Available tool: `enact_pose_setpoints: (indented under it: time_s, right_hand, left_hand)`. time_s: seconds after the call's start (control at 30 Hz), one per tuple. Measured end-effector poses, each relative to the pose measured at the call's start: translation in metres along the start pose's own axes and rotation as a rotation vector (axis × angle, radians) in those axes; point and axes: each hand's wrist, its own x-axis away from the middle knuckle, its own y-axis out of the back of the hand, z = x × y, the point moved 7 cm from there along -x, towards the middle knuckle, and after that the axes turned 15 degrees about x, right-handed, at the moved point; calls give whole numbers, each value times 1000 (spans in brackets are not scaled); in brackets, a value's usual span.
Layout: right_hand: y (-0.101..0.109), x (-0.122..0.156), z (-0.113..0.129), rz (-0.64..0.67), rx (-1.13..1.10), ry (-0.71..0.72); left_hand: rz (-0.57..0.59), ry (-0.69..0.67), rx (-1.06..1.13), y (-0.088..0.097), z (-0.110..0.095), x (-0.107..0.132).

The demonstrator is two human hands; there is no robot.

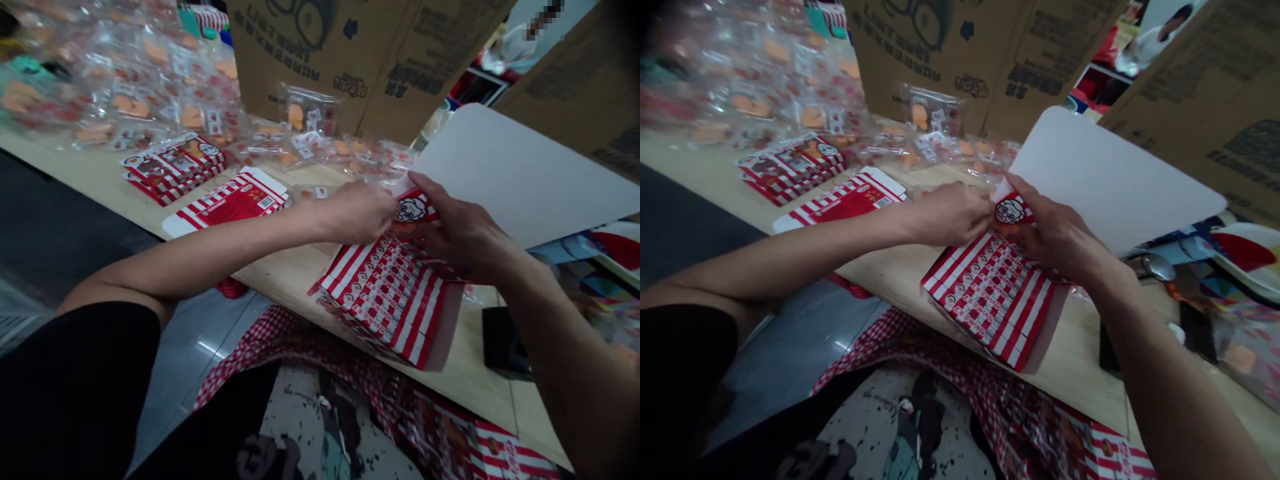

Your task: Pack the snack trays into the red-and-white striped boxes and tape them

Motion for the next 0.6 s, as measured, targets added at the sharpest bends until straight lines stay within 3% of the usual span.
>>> enact_pose_setpoints:
  time_s: [0.1, 0.17, 0.23, 0.33, 0.47, 0.6]
  right_hand:
    - [18, 24, 27, -285, 248, -11]
    - [21, 40, 50, -387, 284, 60]
    - [8, 44, 67, -288, 164, 129]
    - [-20, 32, 74, -62, 63, 27]
    - [-37, 9, 86, 3, 137, -118]
    - [-40, 4, 104, 42, 220, -215]
  left_hand:
    - [-179, 141, 179, 20, 31, 32]
    - [-241, 208, 411, 14, 52, 65]
    - [-225, 208, 715, -12, 60, 100]
    - [-201, 225, 966, -68, 54, 145]
    - [-276, 329, 809, -135, 47, 175]
    - [-391, 400, 652, -169, 56, 183]
